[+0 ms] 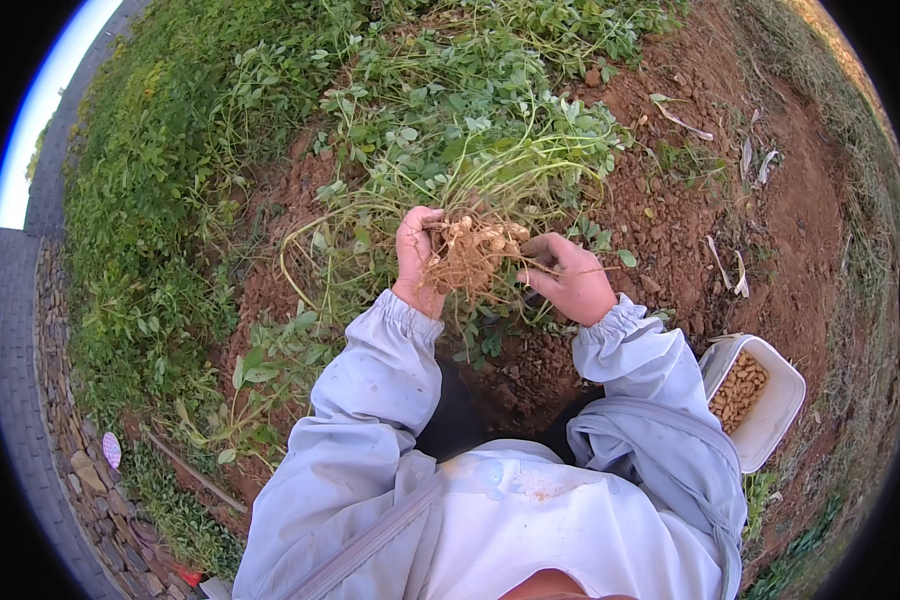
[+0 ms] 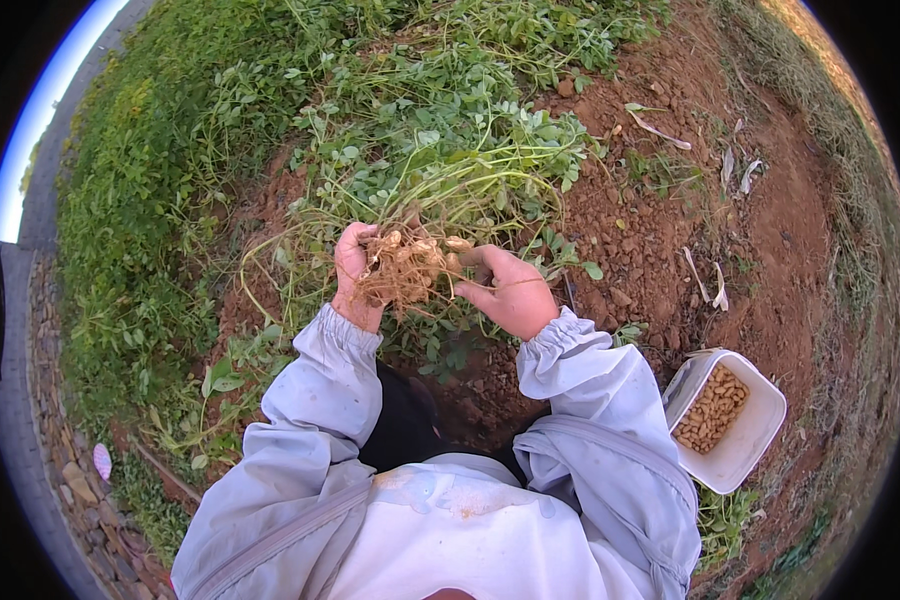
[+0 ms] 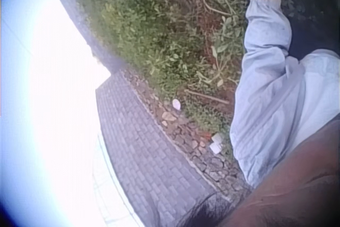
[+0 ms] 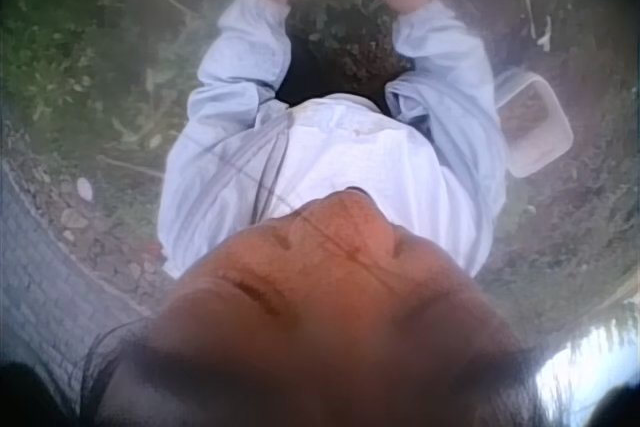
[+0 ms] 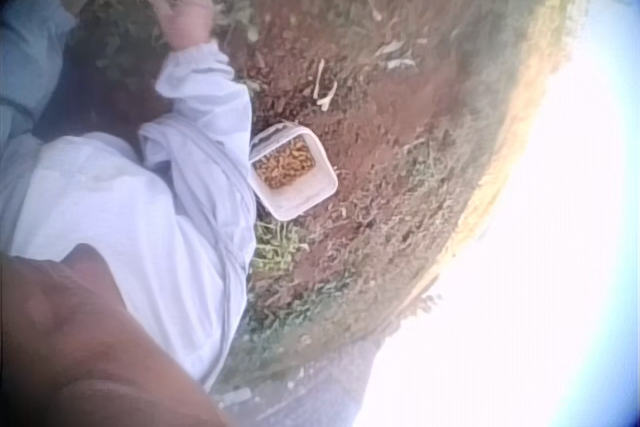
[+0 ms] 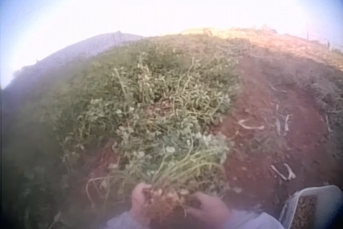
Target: The person uses a small hand hoe to loosen soil around peanut plants, then pulls the plants from the ground. They shake off excess soil and detach peanuts from the roots, placing them into a white plastic container.
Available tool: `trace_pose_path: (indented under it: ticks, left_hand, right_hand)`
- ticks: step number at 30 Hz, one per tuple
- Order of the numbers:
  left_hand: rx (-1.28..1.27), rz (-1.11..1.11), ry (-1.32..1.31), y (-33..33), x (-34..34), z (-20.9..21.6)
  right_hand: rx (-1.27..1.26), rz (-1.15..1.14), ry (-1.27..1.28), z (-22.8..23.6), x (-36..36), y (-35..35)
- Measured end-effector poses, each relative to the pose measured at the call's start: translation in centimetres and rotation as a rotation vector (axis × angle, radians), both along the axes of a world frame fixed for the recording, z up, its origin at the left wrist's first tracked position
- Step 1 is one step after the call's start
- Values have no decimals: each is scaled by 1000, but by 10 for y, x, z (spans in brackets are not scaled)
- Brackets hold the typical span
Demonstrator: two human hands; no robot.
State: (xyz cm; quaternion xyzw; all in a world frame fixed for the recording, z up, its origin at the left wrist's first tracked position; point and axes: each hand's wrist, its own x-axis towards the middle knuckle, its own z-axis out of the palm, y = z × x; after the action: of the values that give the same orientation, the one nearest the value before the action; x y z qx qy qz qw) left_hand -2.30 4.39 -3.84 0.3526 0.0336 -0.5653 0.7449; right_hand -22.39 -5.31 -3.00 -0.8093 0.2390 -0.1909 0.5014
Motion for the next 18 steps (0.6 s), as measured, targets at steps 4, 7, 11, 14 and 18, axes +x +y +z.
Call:
trace_pose_path:
  ticks: [4,7,11,14,18]
  left_hand:
    - [-6,-13,59,-1,-5,3]
    - [-32,-24,48,-2,-8,0]
    - [4,-19,46,-3,-12,12]
    - [-16,-47,78,-1,-5,13]
    - [-48,-69,169,1,-10,1]
  right_hand:
    - [-130,-23,-19,-8,11,4]
    - [-122,-30,-27,-13,15,3]
    - [-64,6,-12,-14,16,0]
    - [-157,200,104,-3,12,14]
    - [-72,360,-41,21,1,43]
